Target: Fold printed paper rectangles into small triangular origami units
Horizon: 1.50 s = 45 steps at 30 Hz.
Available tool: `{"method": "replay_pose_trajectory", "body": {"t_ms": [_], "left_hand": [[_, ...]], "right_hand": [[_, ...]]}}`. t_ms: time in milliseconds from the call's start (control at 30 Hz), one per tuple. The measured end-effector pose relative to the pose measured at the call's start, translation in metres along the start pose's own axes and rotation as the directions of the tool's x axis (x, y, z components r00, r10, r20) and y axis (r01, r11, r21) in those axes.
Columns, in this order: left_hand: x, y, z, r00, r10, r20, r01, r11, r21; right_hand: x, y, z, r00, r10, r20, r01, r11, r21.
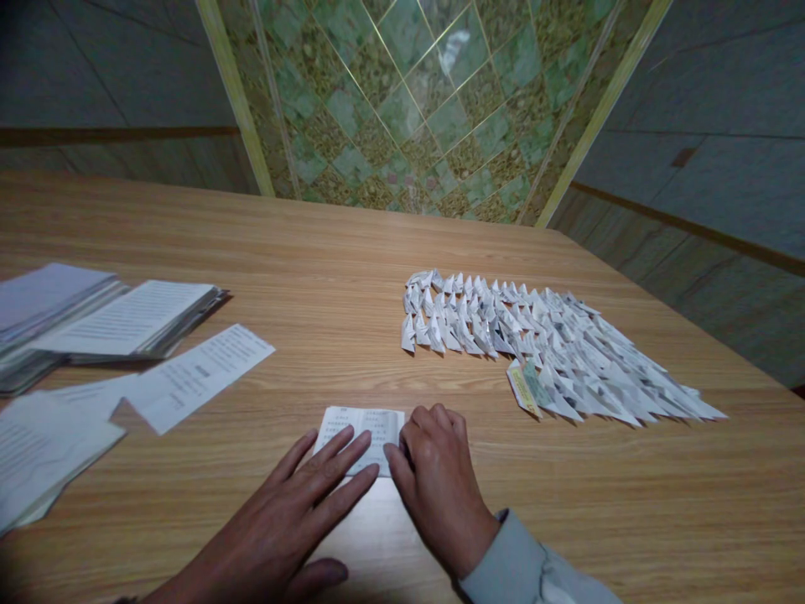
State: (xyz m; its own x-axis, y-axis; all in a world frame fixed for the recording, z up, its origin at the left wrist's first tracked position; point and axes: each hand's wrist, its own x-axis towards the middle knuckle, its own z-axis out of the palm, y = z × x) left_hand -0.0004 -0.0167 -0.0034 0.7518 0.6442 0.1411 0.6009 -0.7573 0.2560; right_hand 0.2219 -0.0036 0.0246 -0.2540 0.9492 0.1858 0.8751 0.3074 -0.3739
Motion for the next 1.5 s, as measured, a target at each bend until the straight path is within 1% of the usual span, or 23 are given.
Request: {"method": "replay_pose_trajectory", "body": {"t_ms": [233,367,500,667,767,867,933,1000,1067,1167,1200,1300,1500], "left_hand": [[0.0,-0.001,0.001,1.0,0.014,0.023,-0.015,1.0,0.023],[0.001,0.0,0.0,0.999,0.037,0.002,-0.037,0.998,0.047],[0.001,0.001,-0.001,0.999,0.035,-0.015,-0.035,0.999,0.028],[0.002,-0.001,0.0,0.998,-0.004,0.07,0.003,1.0,0.005],[0.002,-0.002,0.0,0.996,-0.011,0.084,0.011,1.0,-0.002],[0.002,-0.002,0.0,0.996,-0.014,0.092,0.015,1.0,-0.011],[0.002,-0.002,-0.001,0.994,-0.022,0.106,0.024,1.0,-0.017],[0.001,-0.002,-0.001,0.992,-0.032,0.123,0.034,0.999,-0.018],[0.001,-0.001,-0.002,0.99,-0.036,0.134,0.038,0.999,-0.016],[0.001,-0.001,-0.002,0.991,-0.037,0.128,0.038,0.999,-0.007],[0.001,-0.001,-0.002,0.992,-0.036,0.123,0.036,0.999,-0.002],[0.001,-0.002,-0.001,0.994,-0.026,0.103,0.024,1.0,0.017],[-0.002,-0.004,-0.002,0.999,-0.002,0.045,0.0,0.998,0.059]], "right_hand": [[-0.001,0.001,0.001,1.0,-0.025,0.003,0.025,1.0,-0.019],[0.0,0.0,0.003,1.0,-0.018,0.015,0.018,0.999,-0.041],[0.001,-0.001,0.003,1.0,-0.02,0.007,0.02,0.997,-0.071],[0.002,-0.002,0.003,1.0,-0.004,0.02,0.006,0.996,-0.091],[0.002,-0.002,0.004,1.0,0.001,0.015,0.0,0.995,-0.099],[0.001,0.001,0.004,1.0,0.018,-0.002,-0.018,0.996,-0.083],[0.0,0.004,0.003,0.999,0.022,-0.045,-0.024,0.999,-0.046],[-0.003,0.006,0.0,0.994,-0.003,-0.108,0.002,1.0,-0.006],[-0.006,0.004,-0.003,0.987,-0.078,-0.141,0.082,0.996,0.02],[-0.01,-0.006,-0.006,0.961,-0.261,-0.096,0.267,0.962,0.055],[-0.011,-0.009,-0.006,0.952,-0.295,-0.084,0.3,0.952,0.057],[-0.013,-0.014,-0.005,0.942,-0.324,-0.084,0.328,0.944,0.031],[-0.018,-0.01,-0.007,0.942,-0.327,-0.073,0.323,0.945,-0.058]]}}
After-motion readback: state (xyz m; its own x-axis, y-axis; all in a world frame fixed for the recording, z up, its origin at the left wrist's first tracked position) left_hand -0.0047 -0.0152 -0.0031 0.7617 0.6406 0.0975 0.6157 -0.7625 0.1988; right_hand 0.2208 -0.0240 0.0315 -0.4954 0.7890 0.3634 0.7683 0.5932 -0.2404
